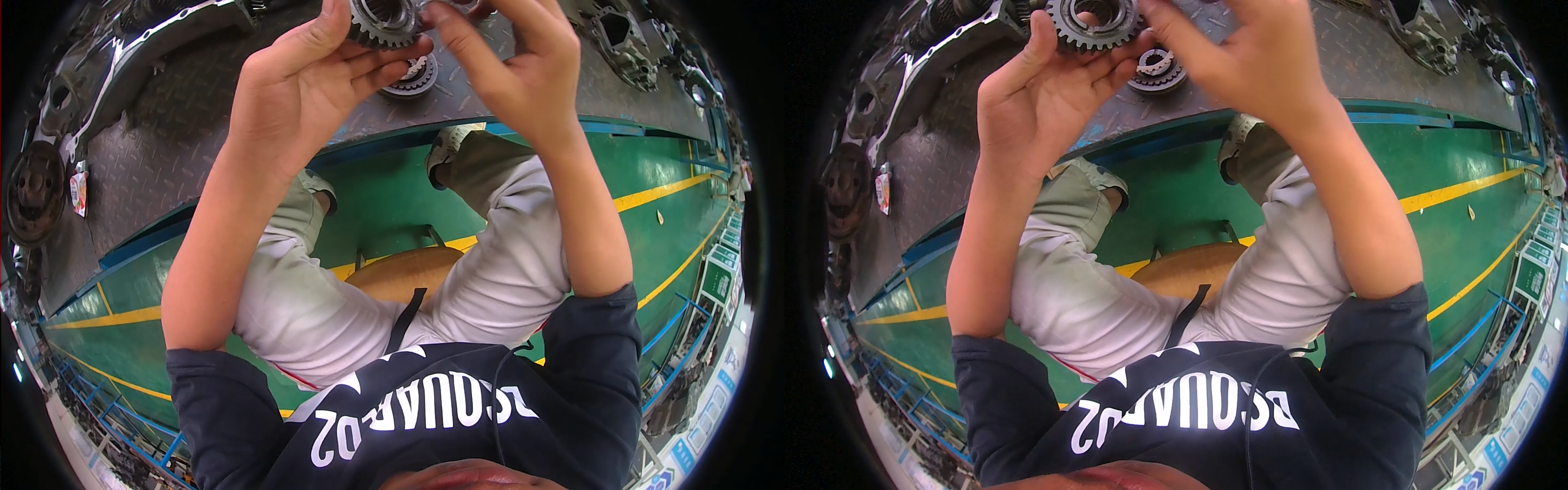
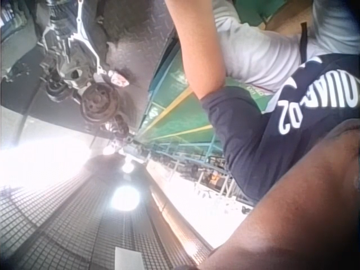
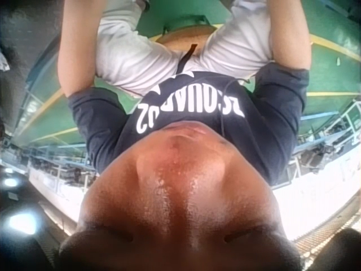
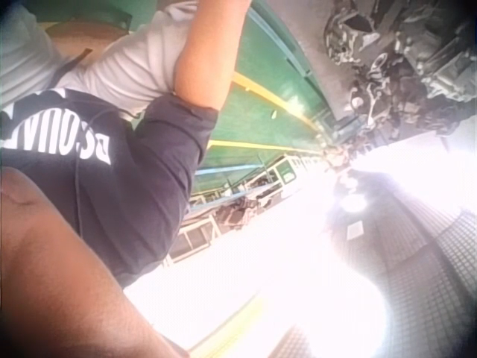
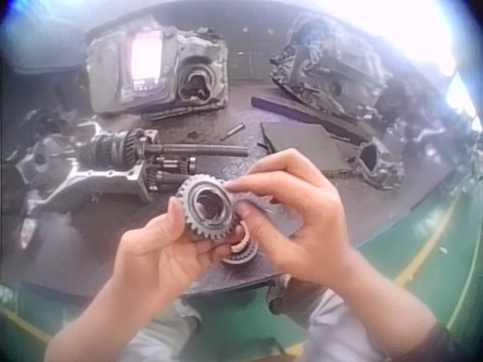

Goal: The person fits gear components and bearings onto a shaft by hand. They then pick up the shaft and place it into a transmission housing.

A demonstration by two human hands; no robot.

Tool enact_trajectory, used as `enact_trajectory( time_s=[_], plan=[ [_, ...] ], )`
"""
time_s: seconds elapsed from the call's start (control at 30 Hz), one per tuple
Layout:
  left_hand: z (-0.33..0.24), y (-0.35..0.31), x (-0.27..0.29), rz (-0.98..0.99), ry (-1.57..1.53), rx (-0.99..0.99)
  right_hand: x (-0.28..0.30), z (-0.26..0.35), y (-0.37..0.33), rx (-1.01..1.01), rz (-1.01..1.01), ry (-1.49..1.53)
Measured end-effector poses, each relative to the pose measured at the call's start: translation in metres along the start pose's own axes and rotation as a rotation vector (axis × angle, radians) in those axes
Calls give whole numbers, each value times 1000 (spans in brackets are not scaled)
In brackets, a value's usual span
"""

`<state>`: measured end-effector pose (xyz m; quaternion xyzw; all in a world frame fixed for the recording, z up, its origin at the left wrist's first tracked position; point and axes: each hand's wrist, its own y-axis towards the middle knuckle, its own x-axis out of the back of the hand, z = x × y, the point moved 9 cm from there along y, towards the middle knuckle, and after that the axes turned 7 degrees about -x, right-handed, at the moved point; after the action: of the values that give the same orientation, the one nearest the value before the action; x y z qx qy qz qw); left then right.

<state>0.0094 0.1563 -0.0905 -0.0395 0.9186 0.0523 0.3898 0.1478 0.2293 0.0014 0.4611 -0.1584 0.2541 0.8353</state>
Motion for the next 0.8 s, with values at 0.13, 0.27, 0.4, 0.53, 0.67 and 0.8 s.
enact_trajectory(
  time_s=[0.13, 0.27, 0.4, 0.53, 0.67, 0.8],
  plan=[
    [-7, -1, 6, -123, -23, 41, 27, -33, -2, -183, -146, -48],
    [-28, -4, 35, -315, 77, 0, 37, -91, -15, -439, -101, -17],
    [-51, -4, 78, -273, 595, -9, 17, -114, -22, -468, 202, -278],
    [-46, -7, 71, -71, 247, 68, 8, -127, -20, -473, 264, -260],
    [-31, -9, 44, -202, 67, 65, 12, -103, -9, -476, 87, -100],
    [-22, -8, 32, -205, 148, 103, -7, -49, -4, -287, 19, 410]
  ],
)
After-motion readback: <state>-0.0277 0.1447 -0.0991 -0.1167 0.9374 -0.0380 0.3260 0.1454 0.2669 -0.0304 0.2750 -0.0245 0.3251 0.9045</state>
